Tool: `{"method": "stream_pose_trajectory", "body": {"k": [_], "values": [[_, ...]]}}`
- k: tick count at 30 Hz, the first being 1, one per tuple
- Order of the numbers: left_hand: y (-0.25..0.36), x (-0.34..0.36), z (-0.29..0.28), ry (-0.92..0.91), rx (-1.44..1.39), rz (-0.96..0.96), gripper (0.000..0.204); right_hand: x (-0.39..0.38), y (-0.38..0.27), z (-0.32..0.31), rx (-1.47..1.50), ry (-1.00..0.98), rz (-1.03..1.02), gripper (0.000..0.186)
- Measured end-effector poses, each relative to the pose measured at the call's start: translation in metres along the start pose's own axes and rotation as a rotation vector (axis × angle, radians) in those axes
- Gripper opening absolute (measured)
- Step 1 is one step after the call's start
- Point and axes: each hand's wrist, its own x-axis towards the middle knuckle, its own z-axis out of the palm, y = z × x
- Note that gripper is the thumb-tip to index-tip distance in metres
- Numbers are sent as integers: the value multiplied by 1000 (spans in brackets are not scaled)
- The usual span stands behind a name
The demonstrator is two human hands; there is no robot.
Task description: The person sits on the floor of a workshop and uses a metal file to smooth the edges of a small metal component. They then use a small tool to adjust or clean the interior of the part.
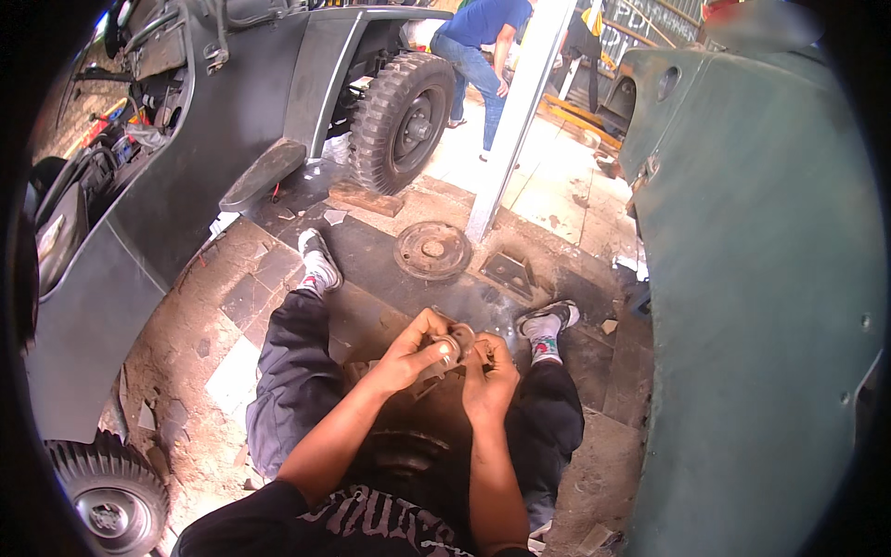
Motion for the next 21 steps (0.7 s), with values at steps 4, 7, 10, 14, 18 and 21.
{"method": "stream_pose_trajectory", "body": {"k": [4, 7, 10, 14, 18, 21], "values": [[-11, -6, 17, 110, -3, 85, 29, -10, -12, -18, -104, -43, 62, 14], [-20, -15, 18, 98, -165, 106, 36, -23, -5, -25, -112, -28, -36, 15], [-16, -23, 8, 72, -241, 64, 40, -41, -10, -34, -6, -18, 36, 18], [-14, -35, -1, 96, -186, 171, 36, -48, 2, -51, 434, 50, 274, 28], [-10, -34, -8, 133, -145, 196, 40, -42, -6, -29, 737, 119, 445, 30], [5, -30, -7, 108, -78, 182, 45, -31, -14, -13, 562, 136, 362, 31]]}}
